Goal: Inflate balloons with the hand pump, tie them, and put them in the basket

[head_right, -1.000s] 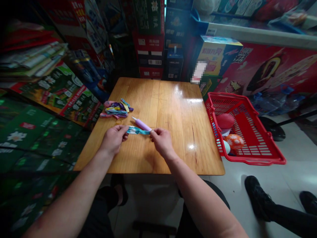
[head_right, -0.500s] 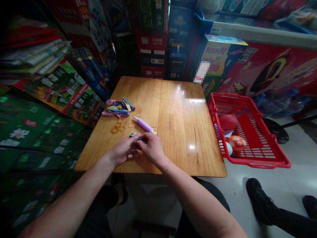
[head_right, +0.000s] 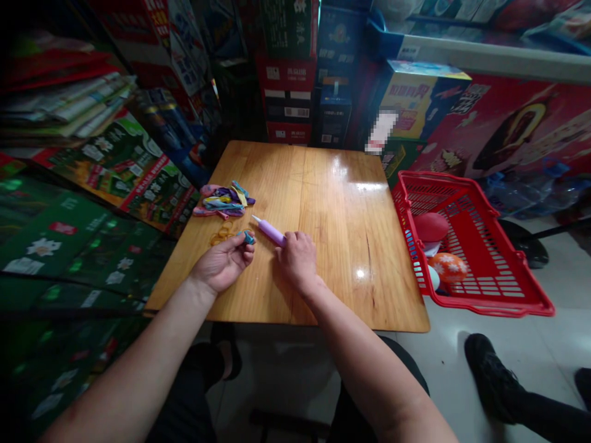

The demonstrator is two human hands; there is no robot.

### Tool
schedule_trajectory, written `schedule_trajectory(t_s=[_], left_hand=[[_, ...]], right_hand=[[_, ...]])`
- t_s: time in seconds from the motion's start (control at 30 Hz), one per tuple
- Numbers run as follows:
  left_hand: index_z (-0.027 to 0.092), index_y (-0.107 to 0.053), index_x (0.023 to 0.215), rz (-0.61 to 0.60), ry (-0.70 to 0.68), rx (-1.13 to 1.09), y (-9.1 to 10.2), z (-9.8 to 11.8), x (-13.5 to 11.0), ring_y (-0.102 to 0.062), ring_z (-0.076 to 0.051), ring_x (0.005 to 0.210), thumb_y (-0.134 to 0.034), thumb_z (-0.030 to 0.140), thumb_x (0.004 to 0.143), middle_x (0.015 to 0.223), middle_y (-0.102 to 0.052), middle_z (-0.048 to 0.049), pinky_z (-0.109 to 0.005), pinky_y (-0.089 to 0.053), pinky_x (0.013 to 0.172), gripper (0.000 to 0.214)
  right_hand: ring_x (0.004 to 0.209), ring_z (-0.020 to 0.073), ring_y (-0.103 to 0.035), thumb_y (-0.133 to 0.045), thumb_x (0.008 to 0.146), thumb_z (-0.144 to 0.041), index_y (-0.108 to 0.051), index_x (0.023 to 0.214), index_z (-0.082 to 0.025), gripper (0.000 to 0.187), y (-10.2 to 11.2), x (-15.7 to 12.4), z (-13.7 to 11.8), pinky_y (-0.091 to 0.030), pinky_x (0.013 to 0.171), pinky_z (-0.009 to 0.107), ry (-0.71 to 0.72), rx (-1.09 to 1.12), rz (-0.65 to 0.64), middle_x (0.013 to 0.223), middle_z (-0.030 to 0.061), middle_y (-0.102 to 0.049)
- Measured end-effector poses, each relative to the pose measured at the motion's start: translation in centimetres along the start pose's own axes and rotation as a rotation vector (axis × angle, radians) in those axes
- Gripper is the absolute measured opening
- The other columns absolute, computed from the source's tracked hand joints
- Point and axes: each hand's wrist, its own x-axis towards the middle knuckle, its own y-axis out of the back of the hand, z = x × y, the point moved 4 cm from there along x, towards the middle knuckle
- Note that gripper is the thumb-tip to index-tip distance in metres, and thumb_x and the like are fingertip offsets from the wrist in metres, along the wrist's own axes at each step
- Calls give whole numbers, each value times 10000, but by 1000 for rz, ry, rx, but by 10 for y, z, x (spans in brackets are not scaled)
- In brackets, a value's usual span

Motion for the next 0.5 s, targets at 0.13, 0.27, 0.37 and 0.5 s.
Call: schedule_trajectory(t_s=[0.13,0.27,0.37,0.5], left_hand=[[140,-693,891,20,-62,-35,3,9,7,-636,-78,693,-674,25,838,873,-684,-47,-141,-530,582,128],[133,-671,845,136,-111,-79,13,25,16,-634,-81,669,-644,21,857,840,-677,-54,-144,-531,557,116],[128,-658,817,225,-150,-120,21,36,20,-633,-78,651,-622,22,877,818,-677,-53,-146,-531,556,128],[115,-661,818,262,-167,-114,26,39,25,-644,-80,655,-588,28,909,793,-676,-56,-148,-532,562,145]], right_hand=[[919,252,-580,-561,916,-248,-659,995,-179,144,-3,1,4,-443,828,366,-70,56,3,942,118,-650],[880,234,-594,-538,924,-286,-658,985,-183,170,15,-4,8,-436,785,349,-90,194,43,915,90,-656],[835,223,-594,-538,911,-281,-651,939,-189,148,35,-11,9,-427,747,340,-60,252,81,874,70,-648],[811,215,-591,-558,887,-257,-648,923,-189,118,51,-23,6,-427,729,334,3,305,74,860,62,-640]])
